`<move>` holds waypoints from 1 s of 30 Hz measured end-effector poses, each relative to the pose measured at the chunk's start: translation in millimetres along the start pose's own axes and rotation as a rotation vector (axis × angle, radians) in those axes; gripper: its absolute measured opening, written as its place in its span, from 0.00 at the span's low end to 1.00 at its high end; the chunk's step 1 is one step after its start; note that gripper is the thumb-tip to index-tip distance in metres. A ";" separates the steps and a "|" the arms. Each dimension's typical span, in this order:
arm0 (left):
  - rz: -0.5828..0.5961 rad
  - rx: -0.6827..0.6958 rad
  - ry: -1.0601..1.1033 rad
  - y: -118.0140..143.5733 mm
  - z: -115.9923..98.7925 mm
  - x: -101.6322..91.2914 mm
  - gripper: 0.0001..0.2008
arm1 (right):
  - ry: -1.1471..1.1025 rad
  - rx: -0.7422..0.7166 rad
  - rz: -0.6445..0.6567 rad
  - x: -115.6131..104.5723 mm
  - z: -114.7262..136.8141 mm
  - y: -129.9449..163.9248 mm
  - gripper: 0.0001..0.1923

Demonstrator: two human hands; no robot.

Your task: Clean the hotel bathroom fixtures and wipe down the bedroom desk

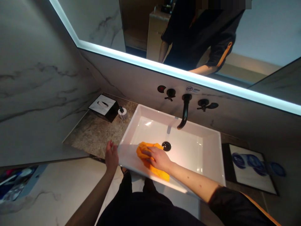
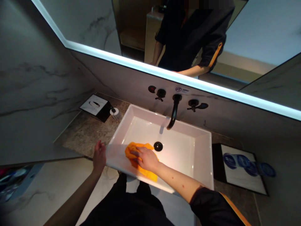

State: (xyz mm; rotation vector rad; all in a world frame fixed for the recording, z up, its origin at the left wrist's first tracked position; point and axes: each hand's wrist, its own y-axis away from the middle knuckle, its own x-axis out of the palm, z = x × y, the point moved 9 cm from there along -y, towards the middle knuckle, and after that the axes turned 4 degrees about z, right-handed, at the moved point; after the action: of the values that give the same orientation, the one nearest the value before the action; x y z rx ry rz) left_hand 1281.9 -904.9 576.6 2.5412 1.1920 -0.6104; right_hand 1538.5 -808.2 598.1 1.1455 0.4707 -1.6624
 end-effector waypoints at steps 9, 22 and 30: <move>0.053 0.286 -0.418 6.4 -24.6 6.6 0.38 | 0.347 -0.084 -0.019 9.5 -65.0 -107.4 0.29; 0.121 0.171 -0.513 3.7 -30.3 12.5 0.38 | 0.370 0.542 -0.170 7.5 -182.3 111.0 0.27; 0.153 0.131 -0.504 2.7 -29.5 14.6 0.36 | 0.024 0.316 -0.194 4.3 -125.5 128.1 0.22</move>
State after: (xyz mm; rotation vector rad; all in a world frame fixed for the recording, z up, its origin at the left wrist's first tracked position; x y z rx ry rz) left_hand 1300.0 -884.9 595.6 2.3368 0.7949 -1.2295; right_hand 1709.6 -767.6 562.8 1.3862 0.3501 -1.9425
